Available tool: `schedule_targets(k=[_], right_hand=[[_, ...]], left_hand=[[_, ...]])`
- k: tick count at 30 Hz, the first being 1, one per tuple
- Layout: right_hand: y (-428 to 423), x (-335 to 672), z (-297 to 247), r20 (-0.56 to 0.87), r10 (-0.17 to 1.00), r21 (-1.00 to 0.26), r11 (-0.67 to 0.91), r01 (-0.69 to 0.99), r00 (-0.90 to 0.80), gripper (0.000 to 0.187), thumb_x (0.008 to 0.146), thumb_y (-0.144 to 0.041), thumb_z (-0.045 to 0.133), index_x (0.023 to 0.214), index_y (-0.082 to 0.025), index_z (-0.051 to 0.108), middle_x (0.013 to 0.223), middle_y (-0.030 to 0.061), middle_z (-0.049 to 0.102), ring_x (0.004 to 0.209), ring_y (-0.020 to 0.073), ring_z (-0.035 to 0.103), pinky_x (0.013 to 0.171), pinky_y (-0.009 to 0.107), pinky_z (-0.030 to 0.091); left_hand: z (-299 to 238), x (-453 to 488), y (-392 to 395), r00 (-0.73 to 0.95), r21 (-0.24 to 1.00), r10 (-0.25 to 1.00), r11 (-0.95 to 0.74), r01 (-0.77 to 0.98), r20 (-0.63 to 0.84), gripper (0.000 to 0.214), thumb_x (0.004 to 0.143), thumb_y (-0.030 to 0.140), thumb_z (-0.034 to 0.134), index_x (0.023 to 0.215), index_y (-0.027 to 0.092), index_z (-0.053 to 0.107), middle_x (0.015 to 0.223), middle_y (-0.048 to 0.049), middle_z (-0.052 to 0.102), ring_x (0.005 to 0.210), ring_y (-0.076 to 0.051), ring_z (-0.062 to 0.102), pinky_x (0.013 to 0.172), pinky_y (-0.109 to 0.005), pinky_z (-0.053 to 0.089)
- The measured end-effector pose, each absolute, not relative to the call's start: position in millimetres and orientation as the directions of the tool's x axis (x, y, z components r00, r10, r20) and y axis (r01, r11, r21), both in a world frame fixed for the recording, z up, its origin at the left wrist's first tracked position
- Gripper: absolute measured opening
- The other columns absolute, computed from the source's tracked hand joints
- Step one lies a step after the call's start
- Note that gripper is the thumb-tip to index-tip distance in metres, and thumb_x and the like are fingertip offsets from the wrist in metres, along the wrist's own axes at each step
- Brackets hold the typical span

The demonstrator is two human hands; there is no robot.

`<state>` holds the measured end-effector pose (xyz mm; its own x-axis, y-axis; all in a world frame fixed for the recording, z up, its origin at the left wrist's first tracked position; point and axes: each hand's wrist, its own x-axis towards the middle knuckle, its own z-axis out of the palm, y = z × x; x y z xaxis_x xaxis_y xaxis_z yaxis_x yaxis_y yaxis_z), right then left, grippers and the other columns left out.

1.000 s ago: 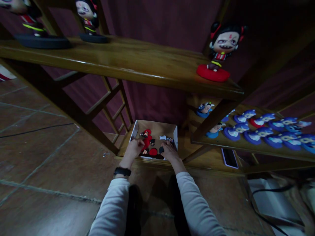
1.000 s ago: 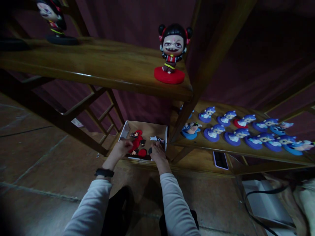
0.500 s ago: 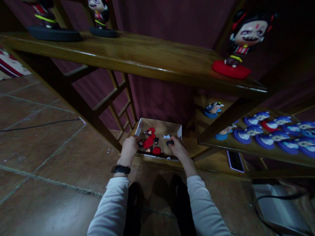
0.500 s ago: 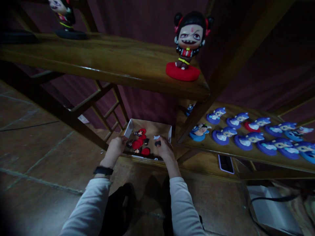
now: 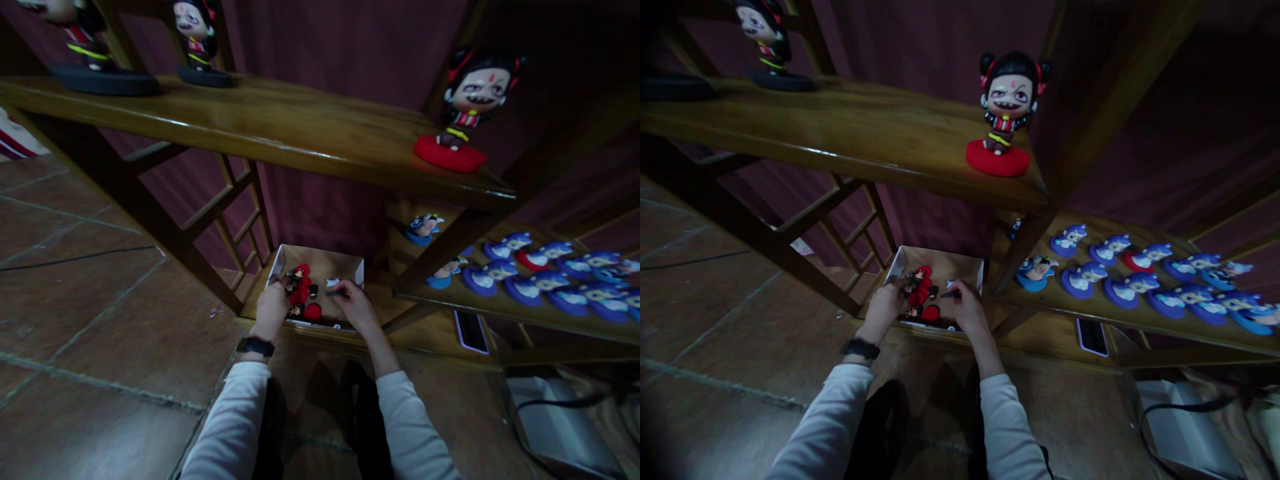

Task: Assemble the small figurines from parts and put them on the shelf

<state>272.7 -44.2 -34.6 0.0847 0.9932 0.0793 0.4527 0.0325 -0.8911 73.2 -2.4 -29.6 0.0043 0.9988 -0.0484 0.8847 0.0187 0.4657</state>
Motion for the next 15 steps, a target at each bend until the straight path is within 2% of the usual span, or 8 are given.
schedule_targets(k=[2, 4, 5, 7, 9, 12, 15], right_hand=[[-46, 259, -30, 0.095, 0.992, -0.863, 0.039, 0.504, 0.085, 0.013, 0.075, -0.02, 0.049, 0.086, -0.024, 0.055, 0.087, -0.001, 0.061, 0.083, 0.015, 0.057, 0.076, 0.029, 0.045], [-51, 241, -23, 0.116, 0.99, -0.799, 0.047, 0.599, 0.077, 0.016, 0.076, -0.019, 0.047, 0.089, -0.025, 0.055, 0.091, 0.0002, 0.059, 0.088, 0.0159, 0.056, 0.08, 0.03, 0.044], [-54, 231, -19, 0.129, 0.989, -0.76, 0.053, 0.648, 0.07, 0.018, 0.077, -0.018, 0.047, 0.091, -0.025, 0.054, 0.094, 0.0011, 0.058, 0.091, 0.0165, 0.055, 0.082, 0.031, 0.043], [-60, 214, -12, 0.128, 0.991, -0.685, 0.063, 0.726, 0.034, 0.021, 0.079, -0.016, 0.044, 0.095, -0.025, 0.053, 0.101, 0.0033, 0.054, 0.095, 0.0175, 0.053, 0.084, 0.031, 0.043], [-65, 201, -8, 0.121, 0.993, -0.649, 0.069, 0.757, 0.013, 0.025, 0.08, -0.015, 0.042, 0.1, -0.025, 0.051, 0.105, 0.0048, 0.051, 0.095, 0.0177, 0.054, 0.081, 0.031, 0.044], [-63, 199, -10, 0.165, 0.986, -0.699, 0.139, 0.701, -0.031, 0.036, 0.077, -0.013, 0.043, 0.111, -0.026, 0.046, 0.112, 0.0044, 0.051, 0.096, 0.0167, 0.054, 0.081, 0.029, 0.045], [-52, 213, -16, 0.185, 0.982, -0.78, 0.132, 0.612, 0.025, 0.041, 0.078, -0.012, 0.041, 0.116, -0.026, 0.045, 0.11, 0.0032, 0.056, 0.095, 0.0151, 0.055, 0.083, 0.028, 0.044]], left_hand=[[-25, 77, -2, -0.056, 0.632, 0.995, 0.098, 0.768, -0.087, 0.027, 0.077, 0.026, 0.053, 0.1, 0.017, 0.063, 0.083, -0.011, 0.067, 0.082, -0.022, 0.064, 0.071, -0.028, 0.048], [-19, 84, -6, -0.011, 0.834, 0.972, 0.208, 0.512, -0.235, 0.029, 0.079, 0.035, 0.051, 0.095, 0.015, 0.063, 0.076, -0.0091, 0.067, 0.074, -0.02, 0.064, 0.065, -0.028, 0.05], [-17, 87, -9, 0.046, 0.893, 0.947, 0.282, 0.35, -0.317, 0.03, 0.079, 0.038, 0.051, 0.093, 0.014, 0.063, 0.074, -0.0083, 0.067, 0.07, -0.018, 0.064, 0.063, -0.028, 0.051], [-12, 94, -16, 0.134, 0.903, 0.893, 0.426, 0.063, -0.431, 0.028, 0.078, 0.035, 0.053, 0.093, 0.012, 0.061, 0.073, -0.0072, 0.067, 0.061, -0.016, 0.063, 0.059, -0.029, 0.053], [-8, 95, -21, 0.154, 0.863, 0.867, 0.492, -0.112, -0.474, 0.02, 0.077, 0.024, 0.056, 0.093, 0.012, 0.06, 0.075, -0.0064, 0.066, 0.056, -0.013, 0.061, 0.057, -0.028, 0.054], [-4, 87, -19, 0.12, 0.855, 0.877, 0.481, -0.193, -0.466, 0.021, 0.072, 0.008, 0.056, 0.093, 0.011, 0.06, 0.077, -0.0062, 0.065, 0.058, -0.012, 0.062, 0.057, -0.027, 0.054], [-2, 68, -9, -0.075, 0.911, 0.919, 0.369, -0.184, -0.387, 0.03, 0.07, 0.004, 0.053, 0.099, 0.011, 0.058, 0.08, -0.0058, 0.064, 0.065, -0.013, 0.063, 0.06, -0.027, 0.055]])
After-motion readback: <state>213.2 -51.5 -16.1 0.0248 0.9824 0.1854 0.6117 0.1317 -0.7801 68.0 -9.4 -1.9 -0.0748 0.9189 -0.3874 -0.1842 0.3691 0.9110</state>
